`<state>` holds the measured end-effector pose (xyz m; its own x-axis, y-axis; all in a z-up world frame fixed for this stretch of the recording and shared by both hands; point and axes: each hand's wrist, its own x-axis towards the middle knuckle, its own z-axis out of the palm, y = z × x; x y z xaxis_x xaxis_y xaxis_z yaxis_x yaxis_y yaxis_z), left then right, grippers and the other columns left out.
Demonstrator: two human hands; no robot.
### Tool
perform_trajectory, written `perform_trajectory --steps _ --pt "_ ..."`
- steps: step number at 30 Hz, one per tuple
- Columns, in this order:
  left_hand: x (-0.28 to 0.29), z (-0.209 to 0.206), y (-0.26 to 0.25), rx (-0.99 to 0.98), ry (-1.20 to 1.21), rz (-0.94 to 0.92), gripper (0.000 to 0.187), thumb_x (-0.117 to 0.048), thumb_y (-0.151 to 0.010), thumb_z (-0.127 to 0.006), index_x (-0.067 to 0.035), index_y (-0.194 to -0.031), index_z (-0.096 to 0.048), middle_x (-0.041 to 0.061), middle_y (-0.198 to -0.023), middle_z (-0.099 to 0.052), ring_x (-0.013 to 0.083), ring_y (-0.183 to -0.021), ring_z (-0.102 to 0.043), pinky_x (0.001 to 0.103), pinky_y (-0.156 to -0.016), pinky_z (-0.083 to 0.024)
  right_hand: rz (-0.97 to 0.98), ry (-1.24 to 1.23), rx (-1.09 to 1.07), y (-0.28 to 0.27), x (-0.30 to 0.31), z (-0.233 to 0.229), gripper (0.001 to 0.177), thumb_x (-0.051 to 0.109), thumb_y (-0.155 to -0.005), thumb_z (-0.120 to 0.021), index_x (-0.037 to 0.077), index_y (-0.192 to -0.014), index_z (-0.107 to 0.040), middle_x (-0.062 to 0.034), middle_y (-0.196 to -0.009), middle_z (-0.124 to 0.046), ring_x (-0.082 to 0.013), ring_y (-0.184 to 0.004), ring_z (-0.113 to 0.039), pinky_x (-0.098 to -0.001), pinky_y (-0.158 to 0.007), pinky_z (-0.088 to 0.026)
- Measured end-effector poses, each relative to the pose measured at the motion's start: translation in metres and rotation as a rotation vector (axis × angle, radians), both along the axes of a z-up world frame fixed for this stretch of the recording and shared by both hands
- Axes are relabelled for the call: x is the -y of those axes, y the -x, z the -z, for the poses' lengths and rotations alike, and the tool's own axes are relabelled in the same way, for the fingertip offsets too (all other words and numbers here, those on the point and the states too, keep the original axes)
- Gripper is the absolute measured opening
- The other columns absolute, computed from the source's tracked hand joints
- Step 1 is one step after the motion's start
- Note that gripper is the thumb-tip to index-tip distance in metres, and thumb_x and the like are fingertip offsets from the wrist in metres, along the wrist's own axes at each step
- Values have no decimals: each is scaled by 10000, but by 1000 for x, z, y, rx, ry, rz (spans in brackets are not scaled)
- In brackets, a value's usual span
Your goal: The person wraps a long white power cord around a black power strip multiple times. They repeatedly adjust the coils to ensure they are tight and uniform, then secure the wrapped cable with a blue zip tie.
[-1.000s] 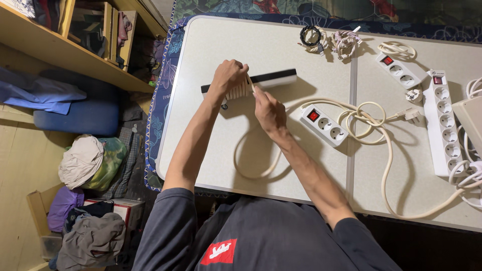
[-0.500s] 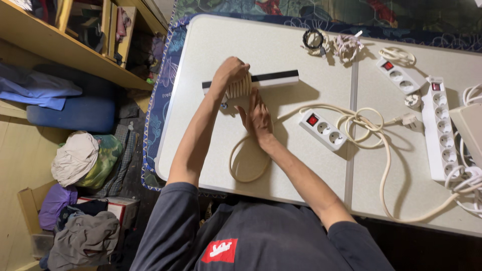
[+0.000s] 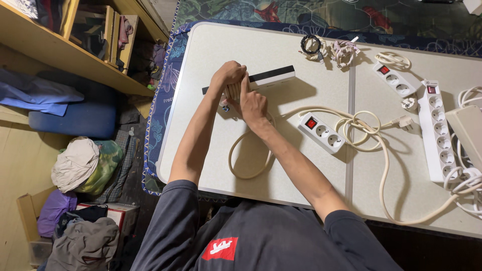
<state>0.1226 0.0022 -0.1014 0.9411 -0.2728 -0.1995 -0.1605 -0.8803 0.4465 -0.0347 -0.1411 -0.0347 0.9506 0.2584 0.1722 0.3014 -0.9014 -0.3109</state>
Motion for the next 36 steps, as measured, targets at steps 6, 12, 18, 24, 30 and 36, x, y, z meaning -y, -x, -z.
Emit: perform_trajectory --steps 6,12,18,24,30,36 --pt "0 -36 13 -161 152 -117 459 -404 -1028 -489 -2 -1039 -710 234 -1013 -722 388 -910 -686 476 -848 -560 -14 -374 116 1 1 5 1052 701 -870 -708 20 -1561 -300 -141 -792 -715 -262 -557 -693 -412 -451 -535" --pt "-22 -67 75 389 801 42 435 -256 -927 -529 -32 -1260 -697 212 -1408 -591 365 -1348 -578 511 -1187 -455 -95 -390 225 -4 13 26 933 489 -804 -773 29 -1517 -387 -182 -883 -741 -300 -629 -720 -431 -506 -563" --pt "-16 -86 128 452 64 224 1015 -442 -703 -753 -53 -1560 -375 239 -1530 -439 459 -1332 -483 555 -1082 -414 -110 -391 134 -26 29 29 702 413 -1007 -681 97 -1581 -431 -205 -1040 -764 -365 -882 -755 -487 -747 -611" --pt "-6 -98 124 -75 241 150 1110 -607 -768 -695 -135 -1625 -170 255 -1535 -405 424 -1329 -507 443 -1127 -429 -240 -322 83 -6 48 -28 738 446 -832 -814 74 -1378 -485 -237 -982 -750 -420 -836 -743 -526 -704 -588" --pt "2 -91 123 -121 141 69 855 -562 -849 -678 -198 -1568 -392 236 -1509 -420 426 -1332 -473 495 -1048 -462 -145 -216 -193 -15 47 -47 663 227 -681 -786 13 -1222 -468 -287 -827 -707 -463 -783 -714 -507 -753 -580" --pt "-1 -92 97 191 256 -32 502 -226 -842 -657 -173 -1340 -696 172 -1166 -782 335 -1030 -732 431 -955 -580 -187 -240 -108 -63 31 -14 346 205 -948 -701 23 -1185 -526 -258 -907 -731 -441 -906 -711 -528 -833 -537"
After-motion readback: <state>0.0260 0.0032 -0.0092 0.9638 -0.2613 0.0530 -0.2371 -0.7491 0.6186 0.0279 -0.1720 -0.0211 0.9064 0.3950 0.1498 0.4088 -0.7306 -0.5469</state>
